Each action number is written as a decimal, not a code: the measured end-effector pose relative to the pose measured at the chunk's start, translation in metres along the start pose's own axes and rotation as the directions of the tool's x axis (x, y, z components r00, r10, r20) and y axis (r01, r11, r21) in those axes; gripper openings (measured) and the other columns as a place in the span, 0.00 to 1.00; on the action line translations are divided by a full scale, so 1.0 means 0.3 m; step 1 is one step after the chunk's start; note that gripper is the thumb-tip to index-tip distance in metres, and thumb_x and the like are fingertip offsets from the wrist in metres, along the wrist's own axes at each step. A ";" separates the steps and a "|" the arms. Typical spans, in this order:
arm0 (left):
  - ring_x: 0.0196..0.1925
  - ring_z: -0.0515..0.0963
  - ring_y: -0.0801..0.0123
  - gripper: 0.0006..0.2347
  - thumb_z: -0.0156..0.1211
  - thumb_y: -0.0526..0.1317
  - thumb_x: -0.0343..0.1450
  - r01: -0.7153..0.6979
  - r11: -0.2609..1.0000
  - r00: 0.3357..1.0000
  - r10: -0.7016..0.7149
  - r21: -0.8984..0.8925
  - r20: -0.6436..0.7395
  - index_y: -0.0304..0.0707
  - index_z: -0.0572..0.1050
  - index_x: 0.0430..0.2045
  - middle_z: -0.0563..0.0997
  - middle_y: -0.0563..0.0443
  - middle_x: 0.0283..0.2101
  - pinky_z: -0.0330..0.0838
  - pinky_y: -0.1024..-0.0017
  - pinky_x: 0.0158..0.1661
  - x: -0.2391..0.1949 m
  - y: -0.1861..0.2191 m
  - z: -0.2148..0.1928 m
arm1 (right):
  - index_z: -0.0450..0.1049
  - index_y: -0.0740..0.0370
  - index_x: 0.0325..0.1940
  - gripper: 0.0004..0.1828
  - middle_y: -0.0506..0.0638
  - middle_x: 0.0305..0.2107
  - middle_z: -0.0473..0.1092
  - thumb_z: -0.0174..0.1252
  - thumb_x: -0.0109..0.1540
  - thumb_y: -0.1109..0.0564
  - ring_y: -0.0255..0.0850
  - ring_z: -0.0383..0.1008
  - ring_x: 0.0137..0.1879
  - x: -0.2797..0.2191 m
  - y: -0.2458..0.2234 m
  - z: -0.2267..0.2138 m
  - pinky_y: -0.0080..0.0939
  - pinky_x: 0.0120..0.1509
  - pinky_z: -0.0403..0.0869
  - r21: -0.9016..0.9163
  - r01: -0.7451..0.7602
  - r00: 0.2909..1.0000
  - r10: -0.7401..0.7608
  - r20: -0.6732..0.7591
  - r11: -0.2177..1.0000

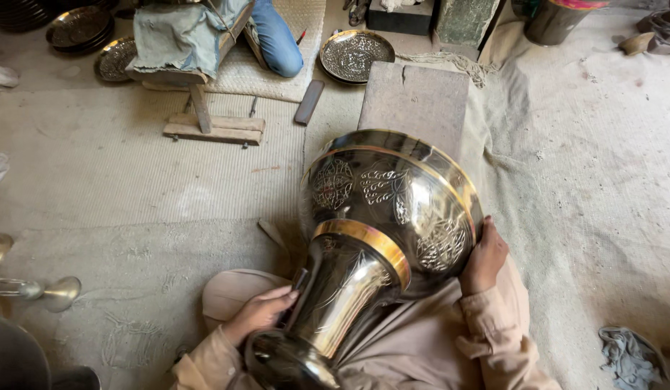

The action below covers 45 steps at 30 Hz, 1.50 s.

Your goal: The person uses a chisel and wooden mallet to engrave decorative patterns onto a large silver and gold metal vessel. They repeatedly tap the chisel to create fine lines and motifs, rotating the vessel to access different sections.

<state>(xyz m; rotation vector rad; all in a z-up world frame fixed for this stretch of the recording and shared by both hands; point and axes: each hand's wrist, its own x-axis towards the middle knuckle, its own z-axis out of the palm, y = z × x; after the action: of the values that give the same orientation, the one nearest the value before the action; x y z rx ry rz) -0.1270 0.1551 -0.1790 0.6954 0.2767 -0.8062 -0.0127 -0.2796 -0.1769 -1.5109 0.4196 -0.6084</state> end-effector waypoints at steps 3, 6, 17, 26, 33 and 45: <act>0.46 0.82 0.66 0.20 0.51 0.40 0.76 0.025 1.000 0.993 -0.025 0.002 -0.117 0.24 0.68 0.60 0.81 0.41 0.50 0.79 0.70 0.49 -0.066 0.075 0.032 | 0.73 0.64 0.32 0.21 0.43 0.25 0.68 0.52 0.75 0.49 0.29 0.63 0.29 -0.064 0.000 0.002 0.34 0.33 0.61 0.282 -0.103 0.995 0.103 0.017 0.954; 0.45 0.83 0.65 0.21 0.51 0.43 0.75 0.016 0.991 0.953 0.024 0.131 -0.302 0.25 0.69 0.60 0.82 0.41 0.48 0.80 0.70 0.47 -0.131 0.068 0.042 | 0.71 0.65 0.32 0.22 0.43 0.25 0.69 0.52 0.75 0.48 0.29 0.64 0.29 -0.079 0.019 -0.012 0.33 0.33 0.63 0.286 -0.146 0.987 0.159 -0.024 0.947; 0.42 0.80 0.65 0.17 0.53 0.46 0.75 -0.382 0.923 0.691 0.259 -0.037 -0.675 0.31 0.71 0.51 0.80 0.46 0.42 0.75 0.66 0.45 -0.122 -0.157 -0.070 | 0.75 0.66 0.34 0.27 0.52 0.27 0.73 0.47 0.72 0.41 0.36 0.70 0.32 0.089 -0.084 -0.121 0.37 0.41 0.74 -0.246 -0.151 0.892 0.239 0.384 0.957; 0.39 0.77 0.64 0.14 0.55 0.48 0.74 -0.554 0.831 0.559 0.333 -0.044 -0.759 0.36 0.73 0.44 0.78 0.50 0.37 0.72 0.64 0.44 -0.118 -0.216 -0.178 | 0.71 0.60 0.22 0.30 0.41 0.13 0.63 0.48 0.72 0.39 0.30 0.52 0.17 0.113 -0.266 0.096 0.34 0.21 0.54 -0.191 -0.021 0.855 0.117 0.505 0.981; 0.37 0.74 0.64 0.13 0.57 0.50 0.74 -0.636 0.764 0.405 0.450 0.108 -0.796 0.39 0.75 0.39 0.76 0.53 0.33 0.69 0.61 0.43 -0.200 -0.140 -0.110 | 0.66 0.58 0.18 0.32 0.41 0.14 0.57 0.50 0.75 0.44 0.30 0.47 0.21 0.028 -0.224 0.024 0.38 0.27 0.47 -0.177 0.140 0.937 -0.072 0.342 0.974; 0.39 0.72 0.77 0.12 0.54 0.44 0.82 -0.461 0.049 0.339 0.933 0.886 0.124 0.33 0.74 0.35 0.75 0.56 0.35 0.68 0.78 0.45 -0.268 0.678 0.192 | 0.71 0.71 0.54 0.38 0.60 0.42 0.73 0.38 0.74 0.31 0.44 0.73 0.45 -0.447 0.193 0.157 0.46 0.52 0.72 0.264 -0.492 0.849 0.390 0.357 0.830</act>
<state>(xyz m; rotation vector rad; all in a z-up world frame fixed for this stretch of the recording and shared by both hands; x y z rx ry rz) -0.0323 0.2618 -0.0036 1.8194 -0.0878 0.4744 -0.0830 -0.1629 -0.2479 -1.0827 0.3965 -0.0733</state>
